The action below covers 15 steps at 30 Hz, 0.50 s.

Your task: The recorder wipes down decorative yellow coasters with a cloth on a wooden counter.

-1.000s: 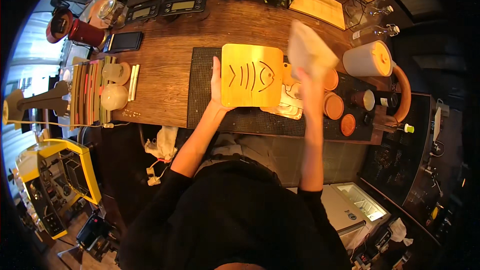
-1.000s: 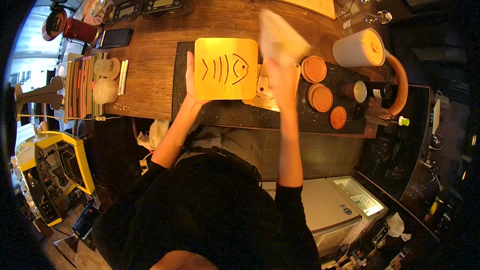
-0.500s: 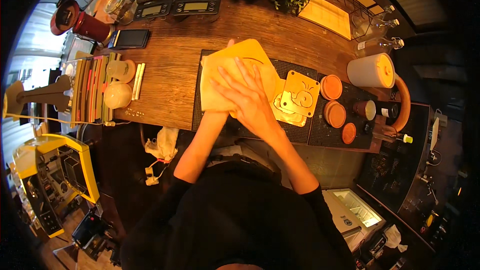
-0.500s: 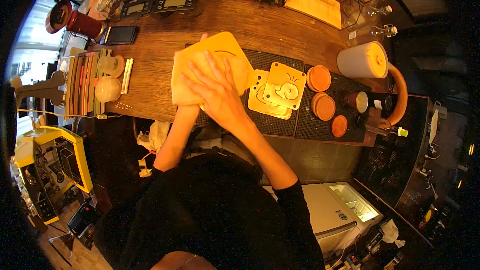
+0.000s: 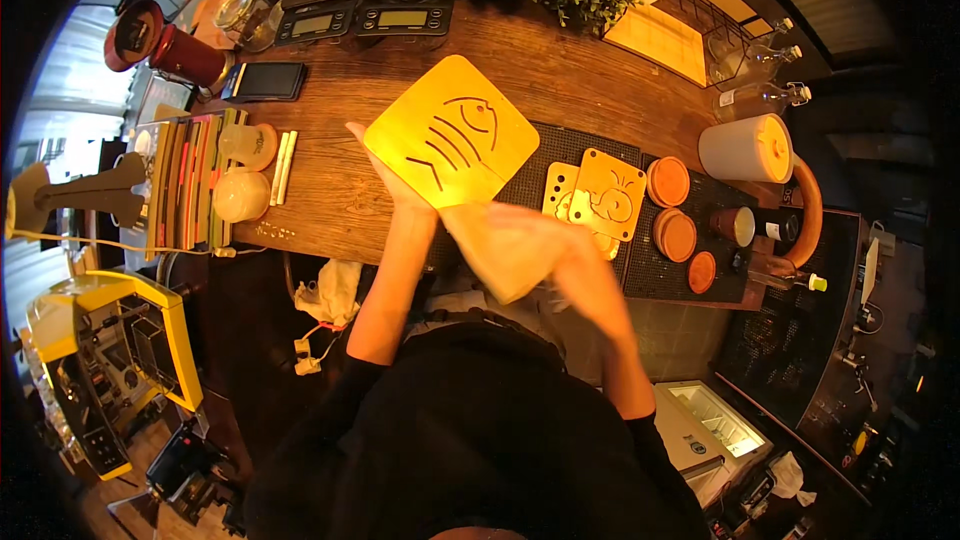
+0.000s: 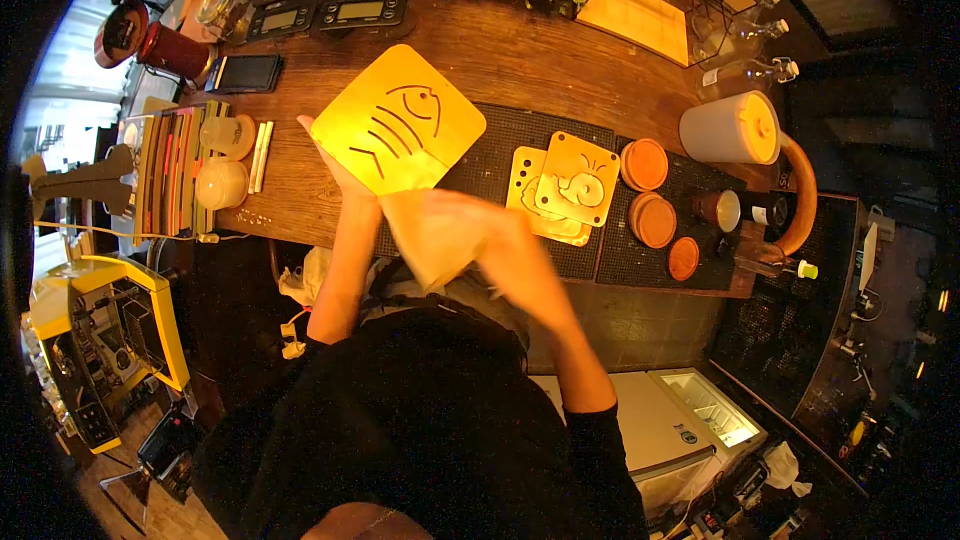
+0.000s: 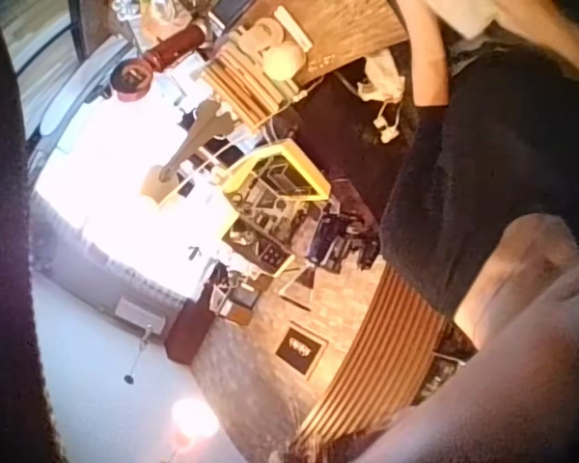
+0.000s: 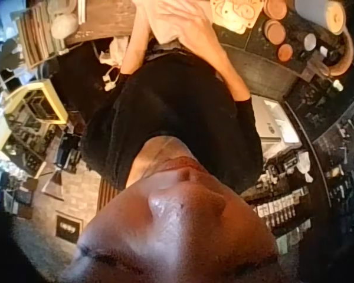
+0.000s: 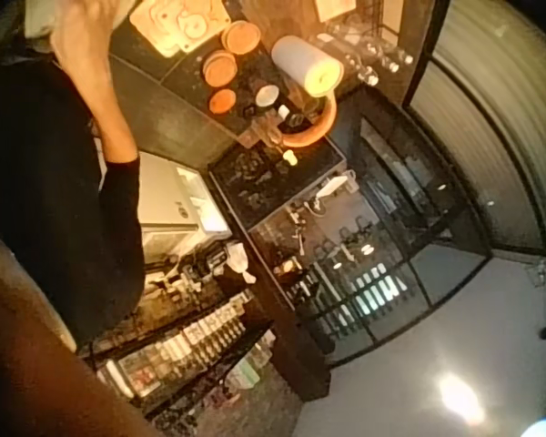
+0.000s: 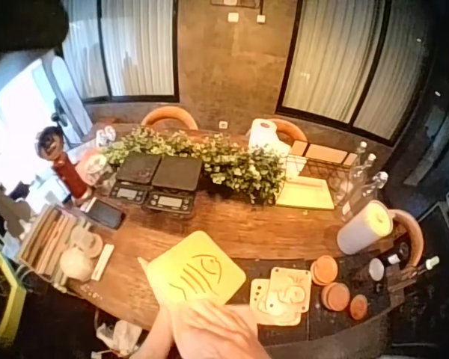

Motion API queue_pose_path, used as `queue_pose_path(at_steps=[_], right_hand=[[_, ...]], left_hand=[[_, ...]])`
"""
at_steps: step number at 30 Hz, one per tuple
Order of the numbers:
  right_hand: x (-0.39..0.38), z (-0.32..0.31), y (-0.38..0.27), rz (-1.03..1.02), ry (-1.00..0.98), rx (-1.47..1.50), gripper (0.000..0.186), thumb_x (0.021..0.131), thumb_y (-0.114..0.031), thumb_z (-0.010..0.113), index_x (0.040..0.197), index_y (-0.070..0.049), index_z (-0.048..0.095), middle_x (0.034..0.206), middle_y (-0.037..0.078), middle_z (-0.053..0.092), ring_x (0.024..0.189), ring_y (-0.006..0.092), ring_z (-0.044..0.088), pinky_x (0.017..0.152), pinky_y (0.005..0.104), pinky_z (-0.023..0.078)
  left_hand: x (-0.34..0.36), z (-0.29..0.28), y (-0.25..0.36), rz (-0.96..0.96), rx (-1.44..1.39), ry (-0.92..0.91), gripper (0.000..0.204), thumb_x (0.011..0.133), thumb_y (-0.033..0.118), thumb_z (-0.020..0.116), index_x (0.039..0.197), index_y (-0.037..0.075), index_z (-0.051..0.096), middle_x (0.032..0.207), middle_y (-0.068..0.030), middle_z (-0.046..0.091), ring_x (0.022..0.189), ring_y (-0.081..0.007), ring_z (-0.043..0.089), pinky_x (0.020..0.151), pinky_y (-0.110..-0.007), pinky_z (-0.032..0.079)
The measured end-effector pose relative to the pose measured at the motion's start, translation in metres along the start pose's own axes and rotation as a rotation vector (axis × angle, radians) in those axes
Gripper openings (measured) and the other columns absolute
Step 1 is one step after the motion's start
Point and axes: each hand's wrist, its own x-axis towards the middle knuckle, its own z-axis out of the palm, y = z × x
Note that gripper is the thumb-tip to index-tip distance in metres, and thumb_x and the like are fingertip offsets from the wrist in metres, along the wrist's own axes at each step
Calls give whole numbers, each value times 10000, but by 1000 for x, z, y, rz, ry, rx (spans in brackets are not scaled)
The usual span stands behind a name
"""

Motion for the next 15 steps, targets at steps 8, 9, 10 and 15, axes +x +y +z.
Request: queue_pose_path(at_steps=[8, 9, 10, 15], right_hand=[[-6, -43, 11, 135, 667, 885, 429, 785, -34, 562, 1194, 2, 439, 1054, 97, 568, 887, 211, 594, 745, 340, 506], [1, -41, 11, 58, 751, 745, 448, 783, -28, 567, 1207, 0, 426, 1063, 92, 558, 895, 199, 585, 748, 328, 499], [8, -38, 11, -19, 832, 602, 467, 781, -22, 571, 1220, -2, 412, 1073, 87, 548, 902, 187, 577, 751, 315, 491], [38, -3, 46, 78, 546, -274, 400, 808, 19, 472, 1208, 5, 450, 1227, 165, 461, 1107, 229, 477, 885, 281, 406]], left_hand=[[2, -10, 1, -34, 98, 291, 739, 804, 671, 336, 1140, 30, 486, 1134, -118, 527, 979, -274, 520, 863, -389, 437], [2, -9, 1, -44, 115, 294, 743, 804, 673, 331, 1141, 29, 483, 1134, -115, 526, 977, -272, 520, 866, -391, 435], [1, -9, 1, -55, 132, 298, 746, 803, 675, 326, 1142, 29, 481, 1134, -113, 525, 976, -271, 519, 868, -392, 434], [5, -23, 5, -10, 276, 312, 797, 776, 707, 329, 1179, 31, 457, 1176, -109, 505, 1004, -269, 508, 882, -402, 423]])
